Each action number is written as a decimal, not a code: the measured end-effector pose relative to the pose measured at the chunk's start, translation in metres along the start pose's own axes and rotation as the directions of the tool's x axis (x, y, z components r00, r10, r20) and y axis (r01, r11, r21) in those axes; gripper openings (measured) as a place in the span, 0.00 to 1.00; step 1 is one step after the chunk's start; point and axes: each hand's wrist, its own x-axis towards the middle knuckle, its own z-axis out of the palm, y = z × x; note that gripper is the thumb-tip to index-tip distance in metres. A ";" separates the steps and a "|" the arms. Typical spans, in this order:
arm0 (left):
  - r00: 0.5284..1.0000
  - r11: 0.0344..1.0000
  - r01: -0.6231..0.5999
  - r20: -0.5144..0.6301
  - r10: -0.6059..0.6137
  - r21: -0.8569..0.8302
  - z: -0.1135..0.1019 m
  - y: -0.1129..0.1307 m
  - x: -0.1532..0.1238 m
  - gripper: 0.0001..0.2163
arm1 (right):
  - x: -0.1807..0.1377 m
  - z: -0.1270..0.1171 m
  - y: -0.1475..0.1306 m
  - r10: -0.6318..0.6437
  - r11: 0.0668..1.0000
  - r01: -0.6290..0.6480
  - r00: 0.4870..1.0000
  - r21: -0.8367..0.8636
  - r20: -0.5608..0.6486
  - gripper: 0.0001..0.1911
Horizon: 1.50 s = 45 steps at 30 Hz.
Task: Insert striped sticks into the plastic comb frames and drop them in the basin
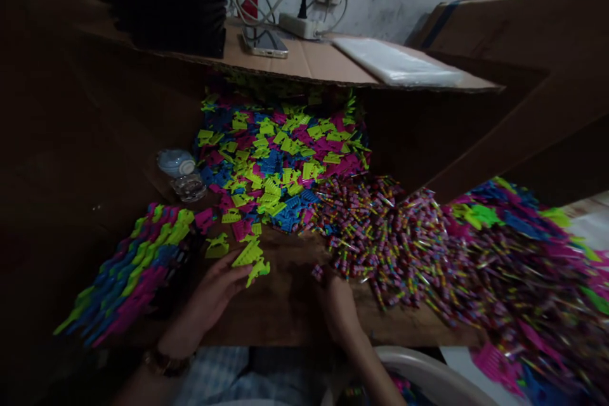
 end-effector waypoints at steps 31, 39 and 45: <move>0.961 0.969 0.247 0.123 -0.248 0.022 0.009 0.001 -0.011 0.21 | -0.050 -0.028 -0.058 -0.189 0.208 -0.444 0.856 0.871 0.481 0.18; 0.977 0.972 0.102 0.160 -0.138 0.211 0.012 0.000 -0.013 0.21 | -0.049 -0.033 -0.052 -0.263 0.163 -0.563 0.766 0.810 0.586 0.19; 0.994 0.885 -0.067 0.103 0.021 0.461 0.006 -0.021 -0.007 0.22 | -0.051 -0.019 -0.057 -0.087 0.362 -0.453 0.854 0.815 0.513 0.22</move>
